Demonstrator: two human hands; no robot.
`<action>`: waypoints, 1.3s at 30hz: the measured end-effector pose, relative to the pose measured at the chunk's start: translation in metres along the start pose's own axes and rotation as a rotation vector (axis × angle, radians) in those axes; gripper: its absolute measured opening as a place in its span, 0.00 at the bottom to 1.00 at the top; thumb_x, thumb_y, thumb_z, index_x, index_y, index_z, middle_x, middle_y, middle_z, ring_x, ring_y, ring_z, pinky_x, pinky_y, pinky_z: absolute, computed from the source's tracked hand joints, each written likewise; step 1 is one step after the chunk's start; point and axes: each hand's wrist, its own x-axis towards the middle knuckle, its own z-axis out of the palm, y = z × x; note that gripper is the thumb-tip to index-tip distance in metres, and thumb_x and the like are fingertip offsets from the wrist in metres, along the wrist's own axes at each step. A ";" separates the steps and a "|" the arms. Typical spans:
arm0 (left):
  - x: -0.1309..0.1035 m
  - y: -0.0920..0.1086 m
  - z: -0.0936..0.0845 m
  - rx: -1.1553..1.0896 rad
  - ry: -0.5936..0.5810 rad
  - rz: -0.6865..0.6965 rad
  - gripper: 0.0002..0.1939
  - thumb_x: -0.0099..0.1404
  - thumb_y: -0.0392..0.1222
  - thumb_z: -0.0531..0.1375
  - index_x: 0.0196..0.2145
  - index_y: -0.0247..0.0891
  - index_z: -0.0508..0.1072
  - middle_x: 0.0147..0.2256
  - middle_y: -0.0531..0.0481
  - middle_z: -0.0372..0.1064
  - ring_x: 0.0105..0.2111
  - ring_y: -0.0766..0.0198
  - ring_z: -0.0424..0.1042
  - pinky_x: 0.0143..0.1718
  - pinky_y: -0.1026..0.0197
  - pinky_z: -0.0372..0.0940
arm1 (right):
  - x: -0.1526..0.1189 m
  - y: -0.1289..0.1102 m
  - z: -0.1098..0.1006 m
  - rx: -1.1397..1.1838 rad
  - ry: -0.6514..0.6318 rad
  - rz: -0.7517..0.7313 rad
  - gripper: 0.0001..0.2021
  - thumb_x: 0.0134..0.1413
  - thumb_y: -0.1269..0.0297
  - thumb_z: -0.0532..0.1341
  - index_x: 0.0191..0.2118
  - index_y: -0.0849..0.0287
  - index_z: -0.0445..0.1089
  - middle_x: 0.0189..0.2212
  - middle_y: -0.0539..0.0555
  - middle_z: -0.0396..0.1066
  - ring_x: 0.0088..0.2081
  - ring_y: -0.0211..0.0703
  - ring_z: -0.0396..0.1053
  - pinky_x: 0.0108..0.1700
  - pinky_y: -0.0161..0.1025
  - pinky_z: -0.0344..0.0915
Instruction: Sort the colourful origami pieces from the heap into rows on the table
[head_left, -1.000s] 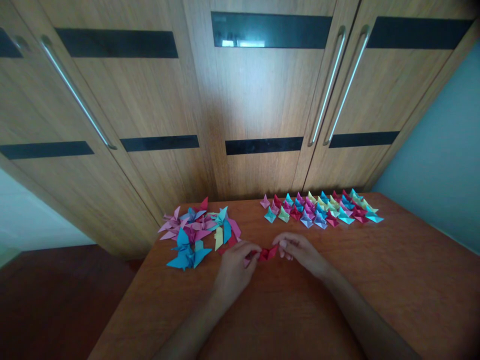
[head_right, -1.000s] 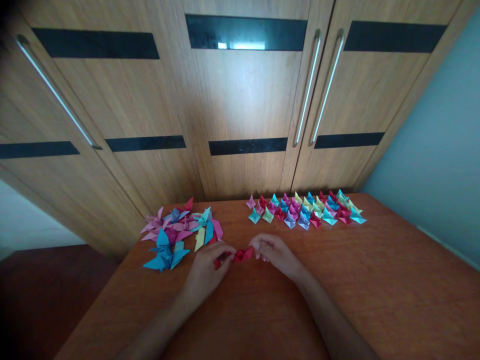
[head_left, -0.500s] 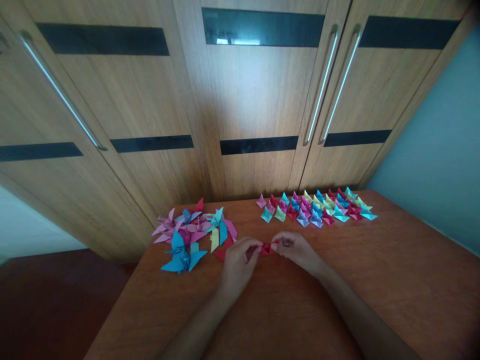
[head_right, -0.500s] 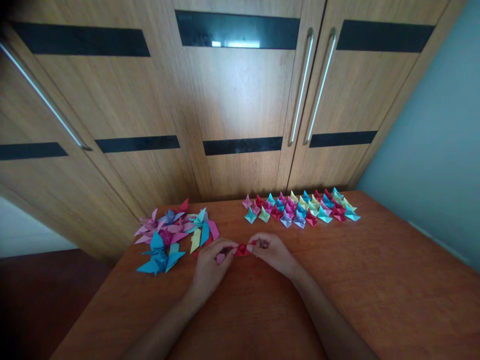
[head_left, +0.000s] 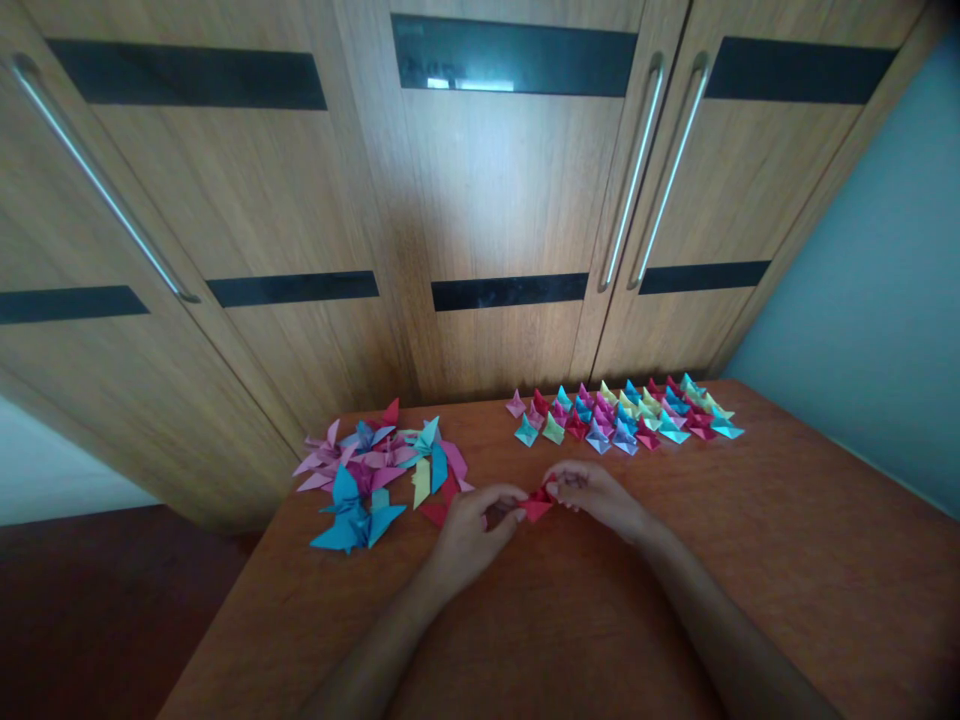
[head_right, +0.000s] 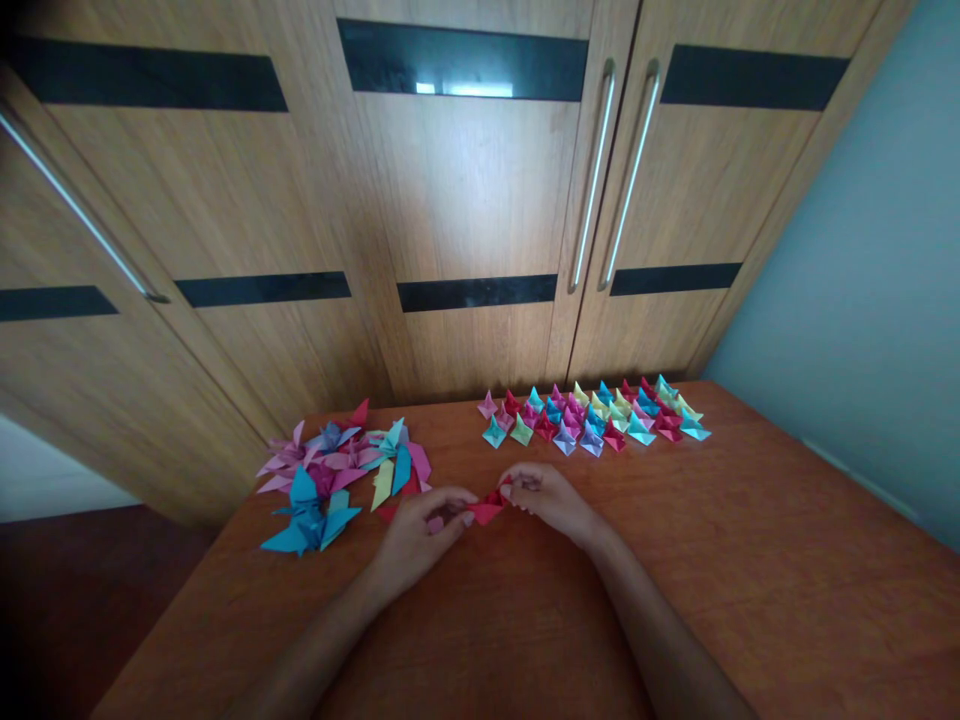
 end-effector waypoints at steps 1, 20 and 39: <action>0.000 0.000 0.001 0.006 -0.017 0.005 0.07 0.61 0.37 0.57 0.37 0.38 0.73 0.34 0.51 0.74 0.33 0.66 0.72 0.36 0.66 0.65 | 0.000 0.000 -0.001 -0.011 -0.004 -0.002 0.15 0.51 0.52 0.60 0.35 0.61 0.68 0.25 0.49 0.66 0.26 0.33 0.61 0.28 0.31 0.57; 0.087 0.000 0.072 0.683 -0.109 0.157 0.08 0.65 0.36 0.51 0.36 0.40 0.70 0.36 0.49 0.72 0.37 0.62 0.70 0.38 0.62 0.62 | -0.007 0.013 -0.045 -0.982 0.095 0.293 0.08 0.49 0.69 0.54 0.27 0.61 0.69 0.28 0.54 0.72 0.30 0.39 0.67 0.29 0.33 0.51; 0.111 -0.001 0.095 0.741 -0.136 0.031 0.11 0.65 0.32 0.49 0.40 0.37 0.70 0.37 0.42 0.71 0.38 0.58 0.71 0.37 0.59 0.64 | -0.008 0.010 -0.041 -0.909 0.131 0.261 0.06 0.48 0.70 0.55 0.28 0.60 0.69 0.29 0.55 0.73 0.31 0.41 0.68 0.30 0.34 0.53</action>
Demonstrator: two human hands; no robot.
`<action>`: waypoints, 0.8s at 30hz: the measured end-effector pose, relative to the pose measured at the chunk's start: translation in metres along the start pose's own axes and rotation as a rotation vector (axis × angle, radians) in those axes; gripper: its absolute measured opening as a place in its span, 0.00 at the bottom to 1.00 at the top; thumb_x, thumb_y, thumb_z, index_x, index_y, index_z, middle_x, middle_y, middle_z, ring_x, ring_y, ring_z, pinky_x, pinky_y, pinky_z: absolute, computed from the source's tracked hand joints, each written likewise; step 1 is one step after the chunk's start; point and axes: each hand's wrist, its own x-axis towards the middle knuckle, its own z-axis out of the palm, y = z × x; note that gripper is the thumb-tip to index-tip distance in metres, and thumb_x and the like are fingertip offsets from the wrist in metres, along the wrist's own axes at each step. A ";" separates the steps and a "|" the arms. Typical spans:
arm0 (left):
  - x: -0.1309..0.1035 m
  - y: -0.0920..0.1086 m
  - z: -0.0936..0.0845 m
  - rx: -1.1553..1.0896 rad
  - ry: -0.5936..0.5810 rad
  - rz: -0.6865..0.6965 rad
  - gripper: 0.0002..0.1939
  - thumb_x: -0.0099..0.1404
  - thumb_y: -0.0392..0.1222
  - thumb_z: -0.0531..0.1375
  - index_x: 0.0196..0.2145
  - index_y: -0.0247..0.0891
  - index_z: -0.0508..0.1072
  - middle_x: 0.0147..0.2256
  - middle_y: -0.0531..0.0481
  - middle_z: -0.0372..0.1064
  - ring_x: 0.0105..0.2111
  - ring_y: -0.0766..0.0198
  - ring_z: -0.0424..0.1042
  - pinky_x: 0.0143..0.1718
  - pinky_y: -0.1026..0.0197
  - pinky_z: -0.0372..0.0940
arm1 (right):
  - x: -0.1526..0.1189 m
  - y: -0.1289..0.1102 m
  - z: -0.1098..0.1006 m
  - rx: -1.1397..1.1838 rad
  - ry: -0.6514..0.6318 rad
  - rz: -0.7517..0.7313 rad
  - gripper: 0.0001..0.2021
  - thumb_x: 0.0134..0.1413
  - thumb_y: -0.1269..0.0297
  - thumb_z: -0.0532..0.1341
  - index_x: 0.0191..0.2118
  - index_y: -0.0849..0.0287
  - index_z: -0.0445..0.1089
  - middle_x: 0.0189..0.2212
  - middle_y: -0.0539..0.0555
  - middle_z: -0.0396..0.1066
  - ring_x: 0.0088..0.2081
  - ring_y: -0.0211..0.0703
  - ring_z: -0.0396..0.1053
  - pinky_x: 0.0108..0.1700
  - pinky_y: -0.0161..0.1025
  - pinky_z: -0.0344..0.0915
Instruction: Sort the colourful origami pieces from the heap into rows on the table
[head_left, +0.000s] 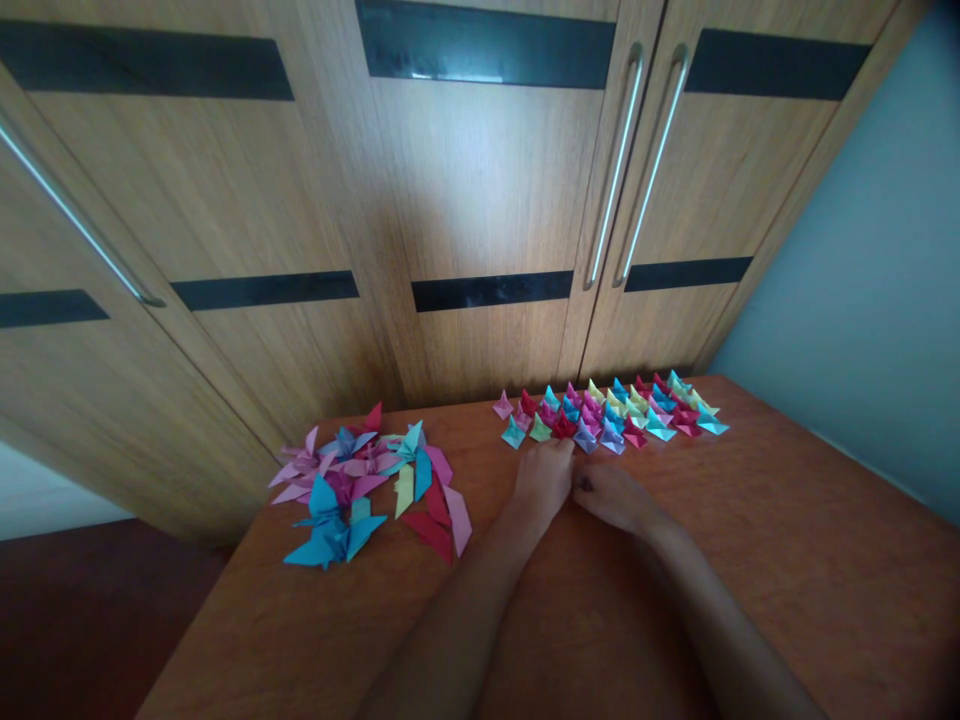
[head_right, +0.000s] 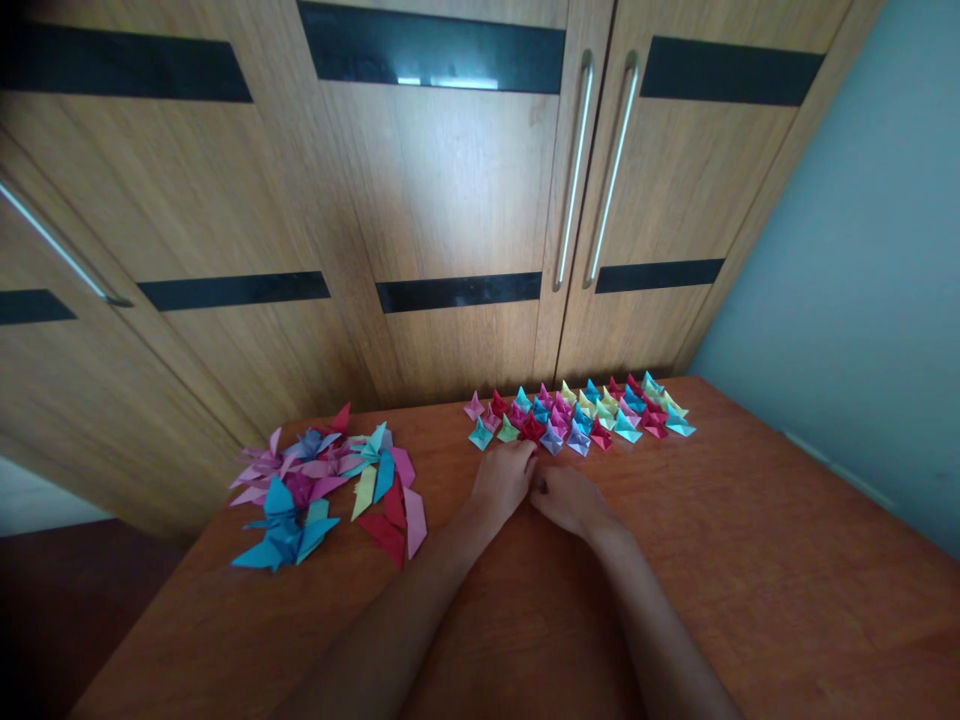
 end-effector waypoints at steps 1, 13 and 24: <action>-0.001 0.001 0.000 -0.004 0.002 0.006 0.11 0.65 0.33 0.50 0.41 0.37 0.70 0.37 0.42 0.71 0.38 0.57 0.71 0.37 0.59 0.64 | 0.000 0.000 0.000 0.003 0.000 -0.003 0.07 0.48 0.70 0.54 0.28 0.60 0.69 0.29 0.54 0.73 0.31 0.41 0.68 0.31 0.34 0.53; -0.058 -0.032 -0.034 -0.030 0.084 0.022 0.12 0.65 0.36 0.51 0.45 0.41 0.69 0.41 0.47 0.72 0.39 0.59 0.71 0.40 0.59 0.64 | 0.002 0.004 0.005 -0.050 0.006 0.012 0.08 0.51 0.67 0.53 0.27 0.60 0.68 0.28 0.53 0.71 0.30 0.39 0.66 0.30 0.33 0.52; -0.146 -0.109 -0.102 0.084 0.231 -0.117 0.11 0.64 0.37 0.51 0.41 0.42 0.71 0.38 0.47 0.73 0.37 0.59 0.72 0.39 0.60 0.64 | 0.000 -0.031 0.024 -0.076 0.083 -0.084 0.09 0.57 0.64 0.52 0.31 0.57 0.67 0.26 0.50 0.70 0.30 0.37 0.66 0.28 0.32 0.50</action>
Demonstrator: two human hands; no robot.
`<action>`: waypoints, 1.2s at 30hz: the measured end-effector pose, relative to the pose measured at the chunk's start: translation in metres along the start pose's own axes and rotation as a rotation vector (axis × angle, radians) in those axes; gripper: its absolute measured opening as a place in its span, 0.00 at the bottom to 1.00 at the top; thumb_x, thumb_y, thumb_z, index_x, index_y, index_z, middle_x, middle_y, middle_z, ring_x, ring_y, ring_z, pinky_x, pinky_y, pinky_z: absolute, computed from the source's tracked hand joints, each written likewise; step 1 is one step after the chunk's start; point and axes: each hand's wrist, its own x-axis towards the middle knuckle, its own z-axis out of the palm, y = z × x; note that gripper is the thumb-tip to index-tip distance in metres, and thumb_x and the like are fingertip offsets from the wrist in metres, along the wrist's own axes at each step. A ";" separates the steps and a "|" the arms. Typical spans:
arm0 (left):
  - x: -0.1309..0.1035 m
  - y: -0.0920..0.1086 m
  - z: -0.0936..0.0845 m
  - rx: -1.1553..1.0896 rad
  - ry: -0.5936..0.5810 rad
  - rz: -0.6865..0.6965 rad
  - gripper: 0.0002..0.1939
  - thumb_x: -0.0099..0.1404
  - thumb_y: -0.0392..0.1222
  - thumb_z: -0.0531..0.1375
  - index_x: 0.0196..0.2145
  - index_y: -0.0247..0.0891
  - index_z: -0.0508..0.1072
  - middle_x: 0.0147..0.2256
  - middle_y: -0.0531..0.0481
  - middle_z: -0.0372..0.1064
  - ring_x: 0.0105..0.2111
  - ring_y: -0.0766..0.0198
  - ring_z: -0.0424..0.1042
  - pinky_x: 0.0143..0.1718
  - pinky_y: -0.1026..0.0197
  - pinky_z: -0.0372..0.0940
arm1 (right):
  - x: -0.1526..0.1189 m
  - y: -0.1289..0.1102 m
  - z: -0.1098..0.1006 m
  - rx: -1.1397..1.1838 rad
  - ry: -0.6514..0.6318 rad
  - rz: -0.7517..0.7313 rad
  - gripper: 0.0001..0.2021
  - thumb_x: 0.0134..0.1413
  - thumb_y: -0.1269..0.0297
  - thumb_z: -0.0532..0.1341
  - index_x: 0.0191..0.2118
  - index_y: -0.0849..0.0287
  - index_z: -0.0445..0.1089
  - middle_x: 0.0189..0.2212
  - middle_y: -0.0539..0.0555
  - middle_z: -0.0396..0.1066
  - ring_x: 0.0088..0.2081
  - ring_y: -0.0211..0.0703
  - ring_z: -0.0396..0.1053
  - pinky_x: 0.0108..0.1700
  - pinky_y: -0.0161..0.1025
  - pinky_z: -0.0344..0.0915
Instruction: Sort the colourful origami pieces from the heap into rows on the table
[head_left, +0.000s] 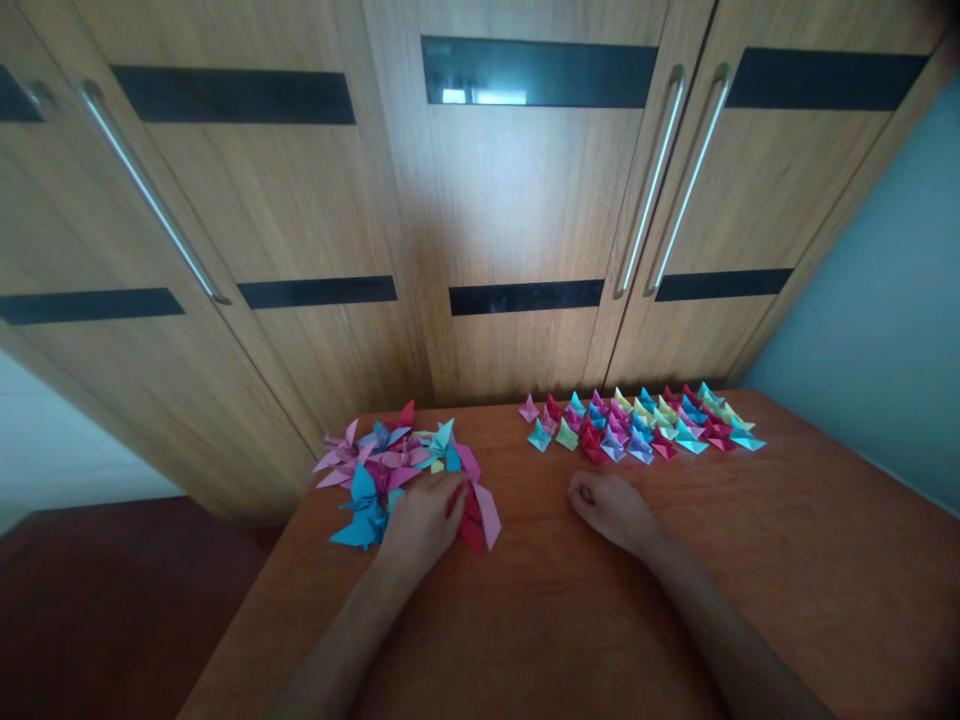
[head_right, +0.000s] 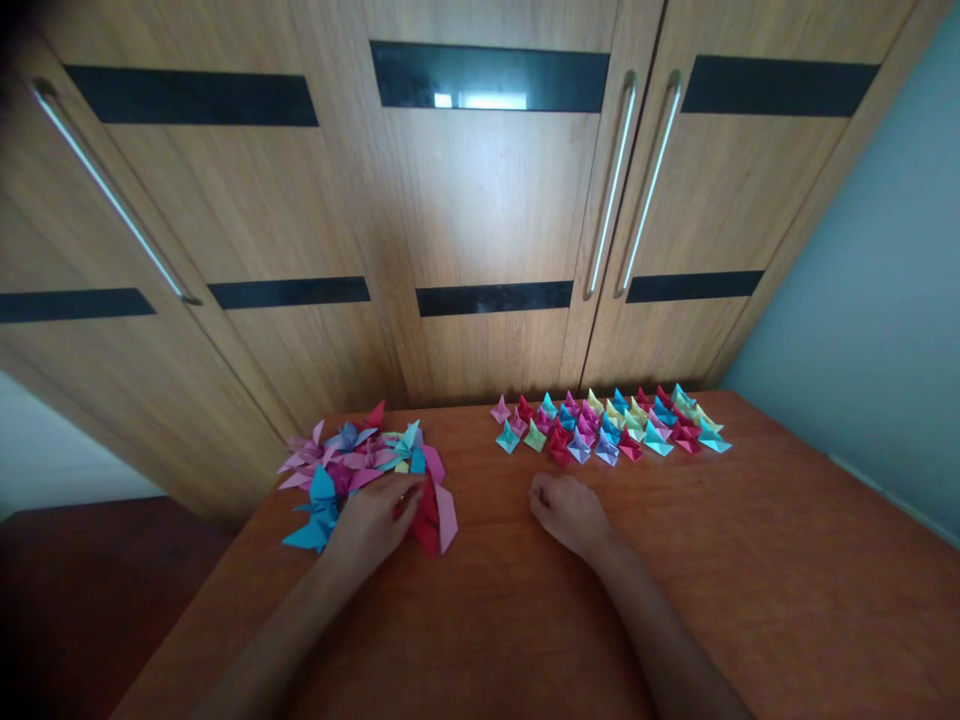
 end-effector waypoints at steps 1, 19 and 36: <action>-0.004 -0.007 -0.005 0.011 0.014 -0.013 0.11 0.64 0.37 0.51 0.40 0.42 0.71 0.38 0.47 0.73 0.36 0.59 0.72 0.38 0.60 0.64 | 0.001 0.000 0.001 -0.005 0.015 0.015 0.09 0.57 0.63 0.52 0.31 0.56 0.67 0.26 0.50 0.70 0.29 0.37 0.66 0.28 0.32 0.50; -0.021 -0.021 -0.019 -0.026 0.182 -0.063 0.10 0.63 0.40 0.53 0.40 0.41 0.72 0.38 0.48 0.74 0.37 0.58 0.73 0.39 0.58 0.67 | 0.004 0.023 -0.007 -0.178 0.260 0.436 0.17 0.58 0.53 0.49 0.48 0.53 0.64 0.34 0.58 0.72 0.32 0.48 0.70 0.29 0.37 0.55; -0.022 -0.019 -0.019 -0.063 0.164 -0.047 0.10 0.63 0.38 0.52 0.41 0.41 0.71 0.40 0.48 0.74 0.38 0.59 0.73 0.39 0.59 0.66 | 0.006 0.026 0.001 -0.137 0.420 0.248 0.09 0.57 0.65 0.53 0.43 0.55 0.66 0.39 0.54 0.70 0.32 0.40 0.67 0.27 0.34 0.50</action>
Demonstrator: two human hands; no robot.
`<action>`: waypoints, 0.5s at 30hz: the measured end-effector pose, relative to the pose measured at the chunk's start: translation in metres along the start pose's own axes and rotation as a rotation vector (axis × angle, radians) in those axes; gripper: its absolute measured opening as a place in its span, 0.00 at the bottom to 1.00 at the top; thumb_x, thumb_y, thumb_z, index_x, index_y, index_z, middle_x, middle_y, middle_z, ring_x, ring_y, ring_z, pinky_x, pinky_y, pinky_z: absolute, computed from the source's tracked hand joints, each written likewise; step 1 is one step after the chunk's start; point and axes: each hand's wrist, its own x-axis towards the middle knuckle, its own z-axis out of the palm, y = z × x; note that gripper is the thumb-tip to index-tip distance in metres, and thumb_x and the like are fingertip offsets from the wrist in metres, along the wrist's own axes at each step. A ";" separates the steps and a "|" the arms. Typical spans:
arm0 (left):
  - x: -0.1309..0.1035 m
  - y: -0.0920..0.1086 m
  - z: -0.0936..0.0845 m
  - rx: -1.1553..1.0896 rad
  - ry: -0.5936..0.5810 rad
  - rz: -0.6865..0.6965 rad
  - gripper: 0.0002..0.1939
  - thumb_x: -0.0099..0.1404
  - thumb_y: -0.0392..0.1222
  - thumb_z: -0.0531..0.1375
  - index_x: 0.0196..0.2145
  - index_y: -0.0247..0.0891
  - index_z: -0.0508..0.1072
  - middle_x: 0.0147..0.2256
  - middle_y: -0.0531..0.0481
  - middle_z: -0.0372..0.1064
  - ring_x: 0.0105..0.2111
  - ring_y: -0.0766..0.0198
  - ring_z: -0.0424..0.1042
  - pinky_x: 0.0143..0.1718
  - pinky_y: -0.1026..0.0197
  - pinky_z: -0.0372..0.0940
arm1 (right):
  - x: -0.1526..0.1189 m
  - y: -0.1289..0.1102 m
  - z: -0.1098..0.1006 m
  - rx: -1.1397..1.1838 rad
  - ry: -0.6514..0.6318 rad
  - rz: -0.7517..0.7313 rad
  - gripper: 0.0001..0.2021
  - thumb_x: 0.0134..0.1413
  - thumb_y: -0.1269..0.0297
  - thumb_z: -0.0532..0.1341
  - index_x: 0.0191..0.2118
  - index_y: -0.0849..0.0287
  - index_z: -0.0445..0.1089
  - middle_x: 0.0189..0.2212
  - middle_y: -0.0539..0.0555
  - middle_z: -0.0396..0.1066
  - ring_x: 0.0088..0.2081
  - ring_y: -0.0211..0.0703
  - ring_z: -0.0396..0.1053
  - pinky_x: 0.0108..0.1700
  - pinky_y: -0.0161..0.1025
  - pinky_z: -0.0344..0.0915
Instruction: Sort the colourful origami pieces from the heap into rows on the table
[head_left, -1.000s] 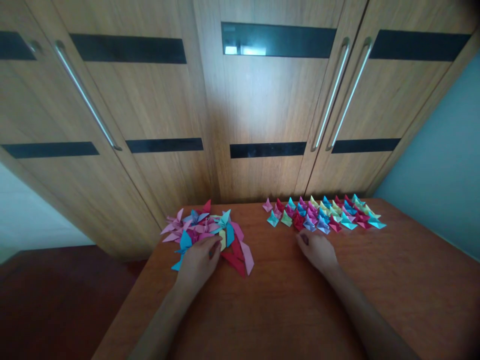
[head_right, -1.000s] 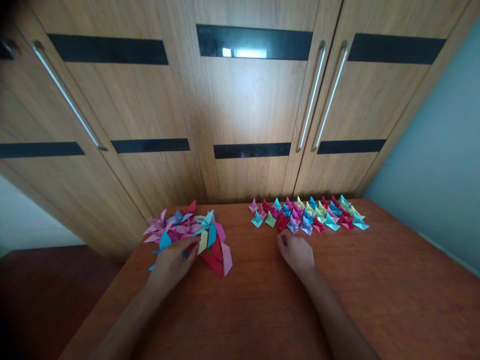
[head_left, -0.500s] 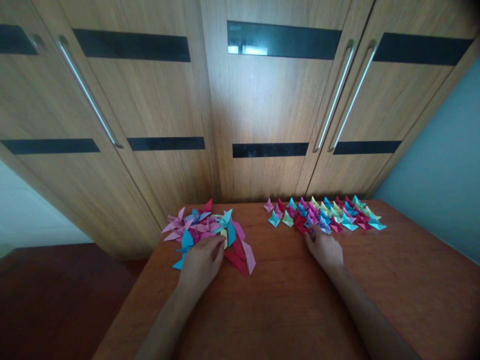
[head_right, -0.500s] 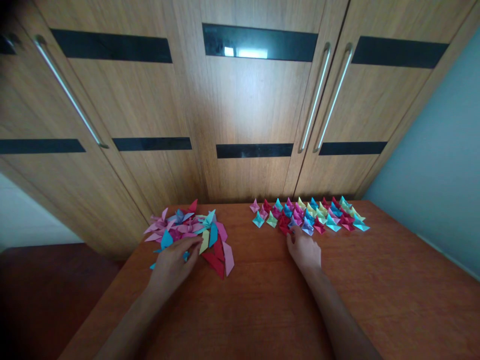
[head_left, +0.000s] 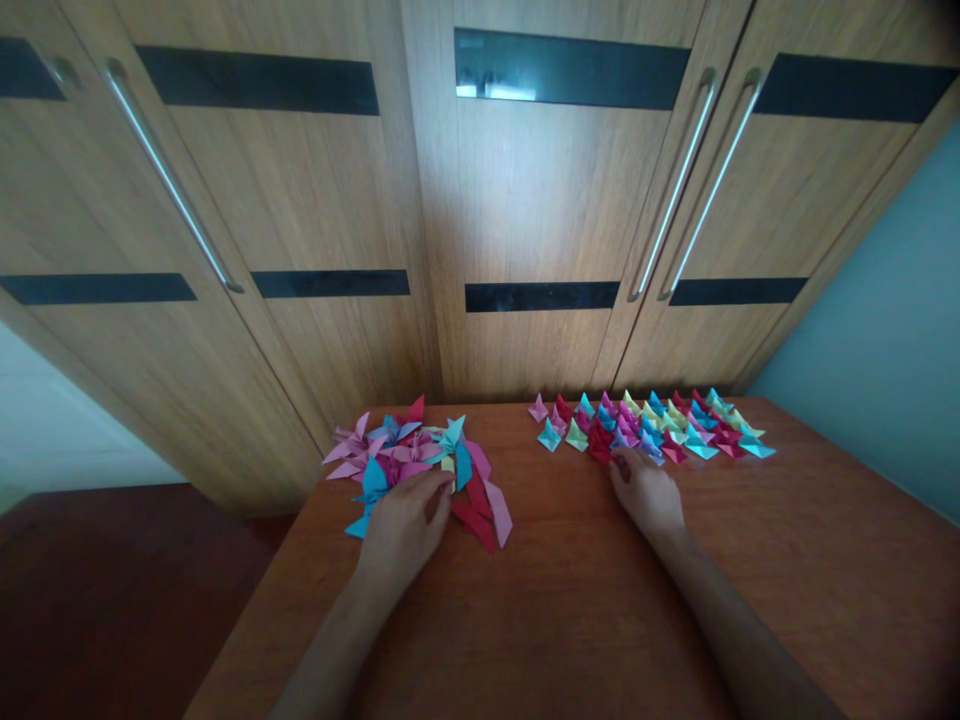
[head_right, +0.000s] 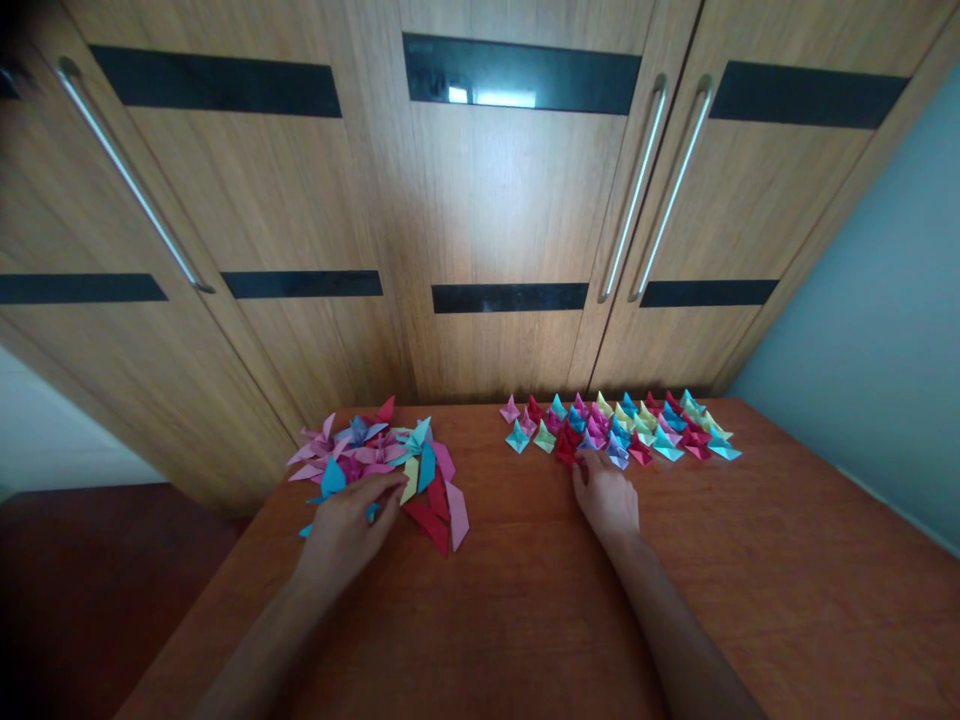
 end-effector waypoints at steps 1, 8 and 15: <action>0.000 0.000 0.000 -0.002 0.002 0.005 0.10 0.63 0.38 0.52 0.40 0.41 0.71 0.39 0.48 0.74 0.38 0.59 0.73 0.39 0.59 0.66 | 0.000 0.001 0.001 0.006 0.010 -0.010 0.09 0.57 0.65 0.54 0.43 0.55 0.67 0.38 0.54 0.70 0.31 0.39 0.67 0.27 0.34 0.50; -0.001 -0.002 0.002 0.009 0.004 0.007 0.10 0.63 0.38 0.53 0.41 0.41 0.71 0.39 0.49 0.74 0.38 0.59 0.73 0.39 0.59 0.66 | 0.002 0.008 0.009 0.056 0.082 -0.083 0.09 0.55 0.66 0.55 0.41 0.56 0.68 0.37 0.53 0.71 0.31 0.39 0.68 0.27 0.32 0.55; -0.001 -0.002 0.002 0.002 -0.005 0.005 0.10 0.63 0.38 0.53 0.41 0.41 0.70 0.40 0.49 0.73 0.37 0.60 0.73 0.39 0.60 0.66 | 0.004 0.013 0.016 0.101 0.130 -0.099 0.11 0.54 0.66 0.55 0.42 0.55 0.68 0.38 0.53 0.71 0.33 0.41 0.69 0.30 0.34 0.61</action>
